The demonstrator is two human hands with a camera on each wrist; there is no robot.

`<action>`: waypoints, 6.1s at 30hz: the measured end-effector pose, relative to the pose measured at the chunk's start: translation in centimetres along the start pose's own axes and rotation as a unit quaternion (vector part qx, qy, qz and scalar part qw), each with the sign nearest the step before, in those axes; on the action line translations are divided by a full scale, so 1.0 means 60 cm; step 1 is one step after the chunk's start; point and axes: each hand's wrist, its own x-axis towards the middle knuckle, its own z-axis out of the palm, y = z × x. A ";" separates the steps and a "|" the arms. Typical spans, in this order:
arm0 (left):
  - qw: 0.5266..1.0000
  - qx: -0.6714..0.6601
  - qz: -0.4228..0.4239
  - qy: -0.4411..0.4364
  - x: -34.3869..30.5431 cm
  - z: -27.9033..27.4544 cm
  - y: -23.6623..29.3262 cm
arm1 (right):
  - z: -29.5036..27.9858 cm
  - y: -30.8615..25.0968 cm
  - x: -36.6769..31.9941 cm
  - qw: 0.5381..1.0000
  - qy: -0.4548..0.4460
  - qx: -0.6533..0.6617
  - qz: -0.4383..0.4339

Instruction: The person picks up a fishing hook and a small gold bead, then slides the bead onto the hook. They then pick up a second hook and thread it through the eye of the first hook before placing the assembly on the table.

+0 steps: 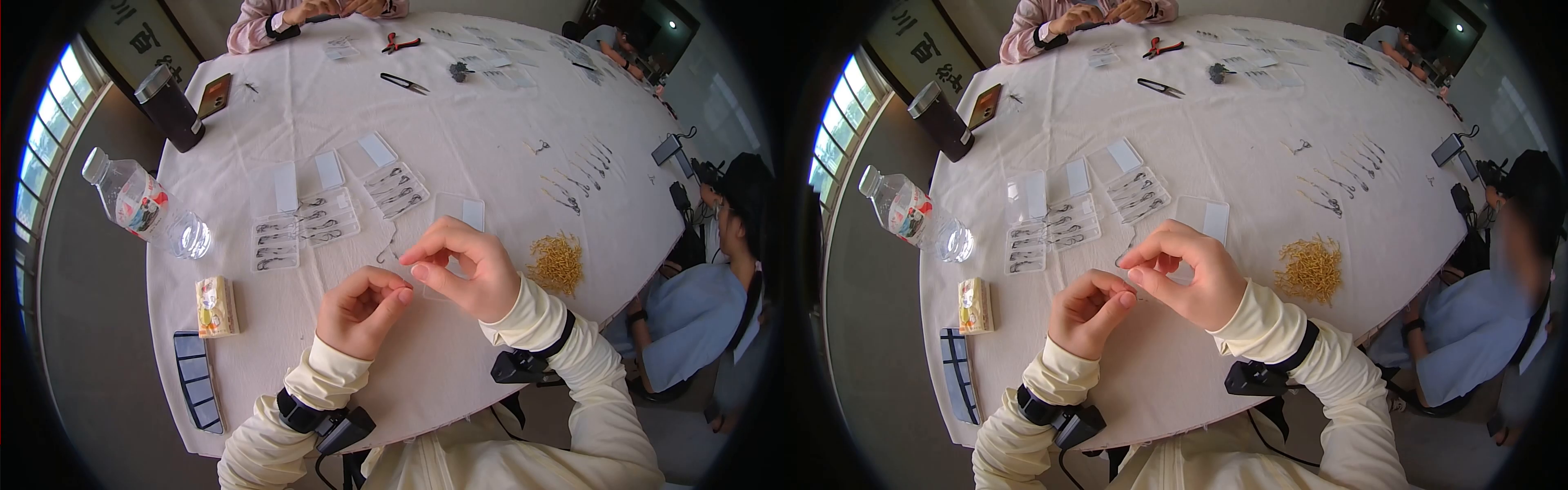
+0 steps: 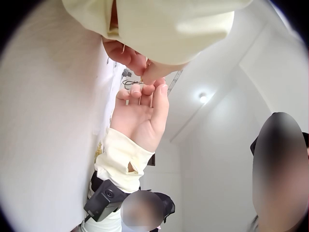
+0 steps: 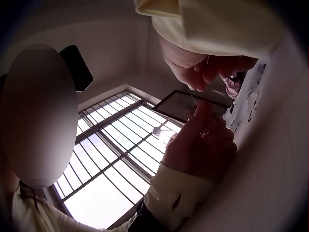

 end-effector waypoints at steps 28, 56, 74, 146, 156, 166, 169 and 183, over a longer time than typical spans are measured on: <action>0.999 -0.015 -0.002 0.045 -0.002 0.004 0.001 | -0.002 -0.005 0.000 0.998 -0.011 -0.057 -0.001; 0.998 -0.056 -0.007 0.036 -0.003 -0.003 -0.004 | 0.004 0.004 -0.001 0.997 -0.074 0.035 -0.004; 0.998 -0.016 0.019 0.050 -0.001 0.010 -0.003 | 0.011 -0.004 -0.004 0.999 -0.021 -0.040 0.002; 0.999 0.034 0.024 0.022 -0.001 0.001 -0.003 | -0.009 0.000 -0.003 0.992 -0.070 0.074 0.074; 0.999 0.037 0.018 -0.013 -0.010 0.003 0.002 | -0.006 -0.009 -0.008 0.979 -0.099 0.117 0.137; 0.996 -0.086 -0.025 0.003 0.004 -0.018 -0.005 | -0.009 -0.008 -0.005 0.971 -0.060 0.158 0.171; 0.987 -0.160 -0.001 0.028 0.011 -0.024 -0.009 | -0.012 -0.009 -0.007 0.958 -0.092 0.186 0.197; 0.972 -0.233 -0.003 0.032 0.005 -0.014 0.005 | 0.026 -0.005 -0.018 0.881 -0.132 0.338 0.304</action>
